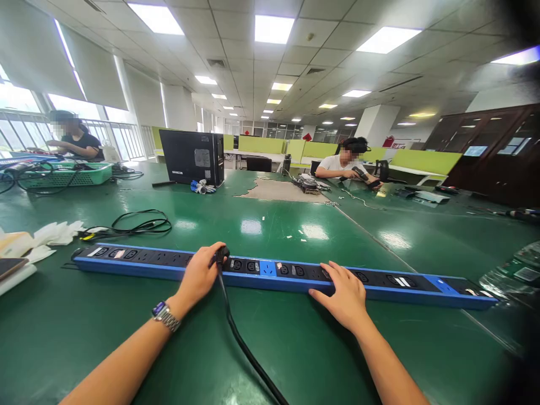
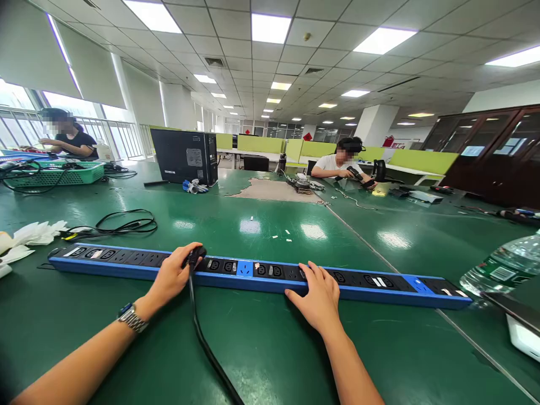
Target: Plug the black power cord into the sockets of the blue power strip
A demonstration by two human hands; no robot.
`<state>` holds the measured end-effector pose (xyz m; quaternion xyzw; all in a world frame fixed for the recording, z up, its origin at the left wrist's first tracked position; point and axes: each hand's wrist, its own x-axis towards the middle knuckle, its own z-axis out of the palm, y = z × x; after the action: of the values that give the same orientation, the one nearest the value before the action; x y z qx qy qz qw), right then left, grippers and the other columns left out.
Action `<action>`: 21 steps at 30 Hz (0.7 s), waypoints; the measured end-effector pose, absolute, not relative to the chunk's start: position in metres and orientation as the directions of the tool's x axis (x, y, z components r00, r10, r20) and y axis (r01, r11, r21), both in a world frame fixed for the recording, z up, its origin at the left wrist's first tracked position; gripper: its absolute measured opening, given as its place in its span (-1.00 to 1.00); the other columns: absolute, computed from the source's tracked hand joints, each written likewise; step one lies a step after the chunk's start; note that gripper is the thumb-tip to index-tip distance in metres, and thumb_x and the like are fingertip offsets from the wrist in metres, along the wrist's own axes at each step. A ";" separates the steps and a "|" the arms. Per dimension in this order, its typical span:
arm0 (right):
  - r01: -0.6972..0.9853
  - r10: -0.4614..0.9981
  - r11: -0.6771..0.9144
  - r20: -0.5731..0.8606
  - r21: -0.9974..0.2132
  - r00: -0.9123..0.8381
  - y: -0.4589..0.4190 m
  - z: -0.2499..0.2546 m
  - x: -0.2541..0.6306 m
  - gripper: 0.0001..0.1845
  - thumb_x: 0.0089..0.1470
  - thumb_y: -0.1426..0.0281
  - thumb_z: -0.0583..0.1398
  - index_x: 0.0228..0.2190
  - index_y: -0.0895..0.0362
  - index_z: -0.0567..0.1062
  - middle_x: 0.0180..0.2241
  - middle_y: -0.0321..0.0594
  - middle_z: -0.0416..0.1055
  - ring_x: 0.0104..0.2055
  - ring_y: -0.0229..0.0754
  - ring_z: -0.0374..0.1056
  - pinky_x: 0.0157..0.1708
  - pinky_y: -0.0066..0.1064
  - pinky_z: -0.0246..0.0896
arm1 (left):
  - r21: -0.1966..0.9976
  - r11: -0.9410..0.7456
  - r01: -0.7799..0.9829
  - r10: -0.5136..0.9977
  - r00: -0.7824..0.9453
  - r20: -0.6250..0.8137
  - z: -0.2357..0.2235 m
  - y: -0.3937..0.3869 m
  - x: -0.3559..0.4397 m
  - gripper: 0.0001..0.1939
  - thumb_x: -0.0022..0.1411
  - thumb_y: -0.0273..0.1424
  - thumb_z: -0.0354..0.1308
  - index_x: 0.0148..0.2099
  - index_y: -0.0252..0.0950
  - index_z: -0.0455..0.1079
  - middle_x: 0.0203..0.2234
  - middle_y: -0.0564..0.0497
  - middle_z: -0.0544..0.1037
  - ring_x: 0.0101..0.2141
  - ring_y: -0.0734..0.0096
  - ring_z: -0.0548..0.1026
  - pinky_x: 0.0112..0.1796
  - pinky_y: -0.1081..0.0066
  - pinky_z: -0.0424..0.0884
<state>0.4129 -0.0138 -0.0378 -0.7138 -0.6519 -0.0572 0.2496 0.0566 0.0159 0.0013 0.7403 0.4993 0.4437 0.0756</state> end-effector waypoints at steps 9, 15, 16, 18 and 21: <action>0.967 0.909 -0.049 0.391 -0.250 0.147 -0.016 -0.040 0.412 -0.28 -0.09 0.02 0.18 0.11 0.01 0.34 0.23 -0.15 0.20 0.28 0.13 0.02 0.22 0.06 -0.16 | 0.430 -0.502 0.750 0.847 0.327 0.418 0.019 0.008 0.029 -0.64 0.29 -0.29 -0.02 0.08 -0.19 0.38 -0.17 -0.07 0.54 -0.14 0.22 0.48 -0.08 0.26 0.39; 0.968 0.897 -0.048 0.415 -0.248 0.151 -0.013 -0.041 0.412 -0.27 -0.12 0.02 0.20 0.09 0.03 0.36 0.22 -0.12 0.23 0.27 0.14 0.05 0.21 0.07 -0.12 | 0.284 -0.530 0.799 0.829 0.418 0.372 0.021 0.013 0.028 -0.61 0.25 -0.40 0.01 0.10 -0.21 0.40 -0.09 -0.08 0.55 -0.06 0.21 0.47 -0.03 0.27 0.37; 0.966 0.895 -0.048 0.418 -0.254 0.154 -0.012 -0.041 0.412 -0.27 -0.13 0.03 0.21 0.08 0.04 0.37 0.21 -0.11 0.24 0.26 0.15 0.06 0.21 0.08 -0.12 | 0.277 -0.533 0.800 0.827 0.424 0.368 0.019 0.012 0.028 -0.62 0.25 -0.39 0.01 0.10 -0.21 0.40 -0.06 -0.08 0.54 -0.04 0.22 0.46 0.00 0.27 0.36; 0.959 0.888 -0.049 0.428 -0.279 0.170 -0.013 -0.039 0.409 -0.27 -0.14 0.03 0.22 0.07 0.05 0.38 0.19 -0.08 0.26 0.24 0.17 0.09 0.20 0.11 -0.12 | 0.268 -0.517 0.813 0.832 0.404 0.381 0.015 0.010 0.029 -0.61 0.29 -0.36 0.00 0.15 -0.21 0.35 -0.02 -0.07 0.53 -0.01 0.24 0.45 0.05 0.25 0.32; 0.940 0.855 0.039 0.497 -0.340 0.145 -0.019 -0.031 0.389 -0.31 -0.07 0.02 0.19 0.06 0.07 0.37 0.14 -0.06 0.32 0.20 0.16 0.14 0.17 0.14 -0.06 | 0.214 -0.438 0.873 0.848 0.322 0.420 0.007 0.006 0.033 -0.38 0.25 -0.19 0.11 0.30 -0.22 0.13 0.04 -0.09 0.51 0.07 0.16 0.40 0.16 0.09 0.17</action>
<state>0.3894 -0.0187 -0.0306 -0.6899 -0.6504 -0.0678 0.3105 0.0326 0.0058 0.0068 0.8127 0.5295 0.2416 -0.0257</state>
